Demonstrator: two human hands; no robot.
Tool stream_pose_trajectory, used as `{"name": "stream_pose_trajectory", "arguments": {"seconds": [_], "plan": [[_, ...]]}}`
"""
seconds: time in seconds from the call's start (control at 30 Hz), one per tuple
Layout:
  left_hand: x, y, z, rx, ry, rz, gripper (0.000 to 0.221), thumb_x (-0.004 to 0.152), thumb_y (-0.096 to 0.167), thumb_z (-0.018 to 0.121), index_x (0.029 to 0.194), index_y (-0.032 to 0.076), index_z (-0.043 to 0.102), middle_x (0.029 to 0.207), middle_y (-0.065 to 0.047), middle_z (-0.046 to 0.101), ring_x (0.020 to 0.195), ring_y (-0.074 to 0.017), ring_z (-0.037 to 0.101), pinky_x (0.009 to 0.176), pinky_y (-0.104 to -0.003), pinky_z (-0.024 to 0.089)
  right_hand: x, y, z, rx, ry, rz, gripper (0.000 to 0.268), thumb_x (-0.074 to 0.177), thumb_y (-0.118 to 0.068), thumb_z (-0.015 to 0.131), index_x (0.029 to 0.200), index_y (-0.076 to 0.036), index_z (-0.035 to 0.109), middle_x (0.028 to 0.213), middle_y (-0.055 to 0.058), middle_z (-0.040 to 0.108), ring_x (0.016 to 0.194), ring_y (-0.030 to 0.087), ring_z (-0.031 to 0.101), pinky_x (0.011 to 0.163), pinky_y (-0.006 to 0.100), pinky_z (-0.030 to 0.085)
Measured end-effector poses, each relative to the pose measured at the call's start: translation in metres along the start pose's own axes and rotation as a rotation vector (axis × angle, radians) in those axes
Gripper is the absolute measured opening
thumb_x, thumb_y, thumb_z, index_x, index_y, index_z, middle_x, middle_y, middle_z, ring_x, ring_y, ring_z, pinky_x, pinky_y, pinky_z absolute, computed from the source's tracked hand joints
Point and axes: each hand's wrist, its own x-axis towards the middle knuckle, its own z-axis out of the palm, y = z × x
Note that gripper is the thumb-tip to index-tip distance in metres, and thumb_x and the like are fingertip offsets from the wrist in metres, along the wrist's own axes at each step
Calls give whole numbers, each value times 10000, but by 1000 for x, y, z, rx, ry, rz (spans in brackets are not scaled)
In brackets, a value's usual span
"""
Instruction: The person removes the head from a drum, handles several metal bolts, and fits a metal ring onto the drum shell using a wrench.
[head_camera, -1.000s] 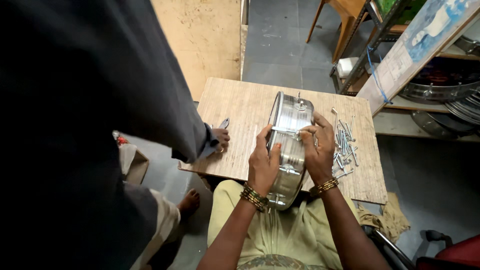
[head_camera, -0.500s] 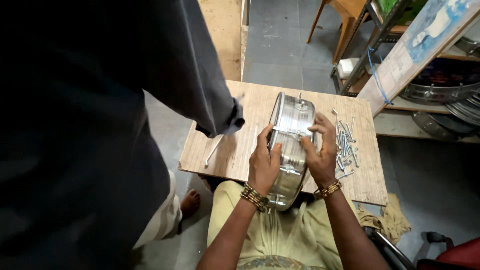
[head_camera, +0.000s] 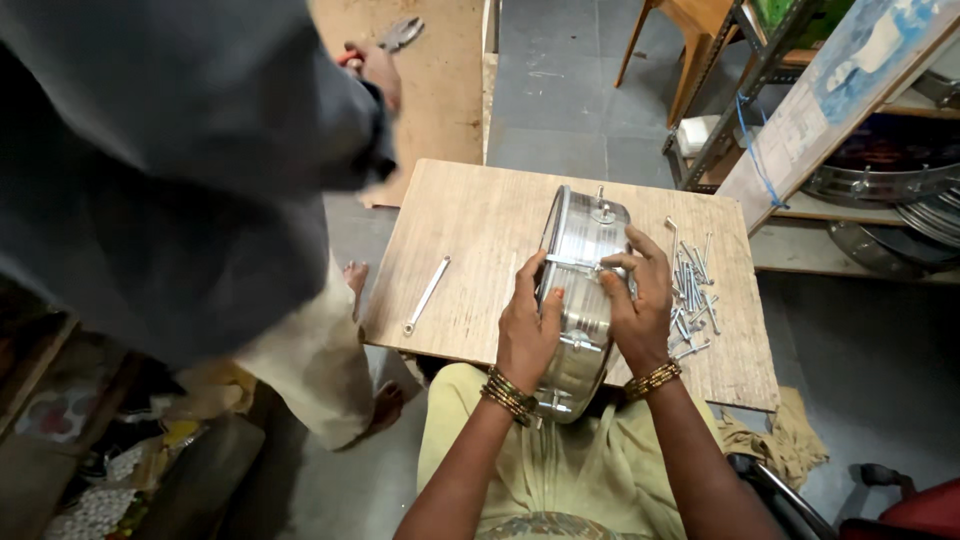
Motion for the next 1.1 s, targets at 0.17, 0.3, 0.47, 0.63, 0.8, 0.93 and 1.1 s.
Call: {"name": "stream_pose_trajectory", "arguments": {"seconds": [0.17, 0.3, 0.47, 0.63, 0.8, 0.93, 1.1], "plan": [[1, 10, -1, -6, -32, -72, 540, 988, 216, 573, 1501, 131, 429, 1223, -219, 687, 801, -365, 708, 712, -445, 547, 1, 0, -2, -168, 13, -64, 101, 938, -67, 670, 1036, -52, 682, 1366, 111, 634, 1285, 309, 542, 1166, 458, 335], [4, 10, 4, 38, -104, -237, 559, 986, 239, 565, 1523, 168, 429, 1106, -216, 719, 739, -384, 683, 698, -452, 530, 5, 6, -4, -234, 4, -54, 80, 939, -81, 680, 1013, -59, 701, 1261, 90, 682, 1229, 275, 576, 1166, 458, 334], [2, -4, 11, 2, 62, 167, 526, 1047, 185, 576, 1537, 82, 414, 1289, -277, 654, 1030, -430, 679, 827, -454, 554, 9, 4, -11, -26, -22, 3, 169, 911, -76, 680, 1076, -41, 688, 1285, 96, 655, 1222, 260, 600, 1061, 379, 468], [-3, 3, 8, -15, -32, -56, 560, 1003, 208, 564, 1529, 102, 403, 1240, -249, 675, 824, -373, 703, 723, -439, 546, 3, 2, -15, -9, -41, 14, 176, 894, -48, 702, 1071, -46, 711, 1268, 101, 671, 1210, 269, 604, 1046, 388, 475], [-6, 7, 6, -6, -29, -69, 556, 1016, 217, 560, 1540, 107, 408, 1213, -236, 691, 826, -355, 709, 731, -426, 551, 3, 4, -10, -73, -10, -64, 119, 918, -59, 707, 1036, -46, 719, 1148, 83, 719, 1232, 276, 613, 1086, 402, 467], [-5, 5, 8, -14, 7, -3, 541, 1026, 205, 548, 1534, 90, 403, 1300, -254, 651, 854, -374, 703, 745, -434, 552, 5, 5, -7, -60, 2, -59, 117, 931, -71, 703, 1044, -51, 726, 1155, 78, 725, 1242, 274, 616, 1098, 407, 464], [-4, 6, 7, -26, 17, 2, 531, 1022, 201, 556, 1518, 71, 416, 1305, -259, 647, 881, -392, 706, 765, -447, 555, 8, -2, -13, -26, -31, -52, 219, 885, -88, 733, 1097, -40, 712, 1193, 96, 710, 1228, 289, 596, 1082, 406, 454]]}}
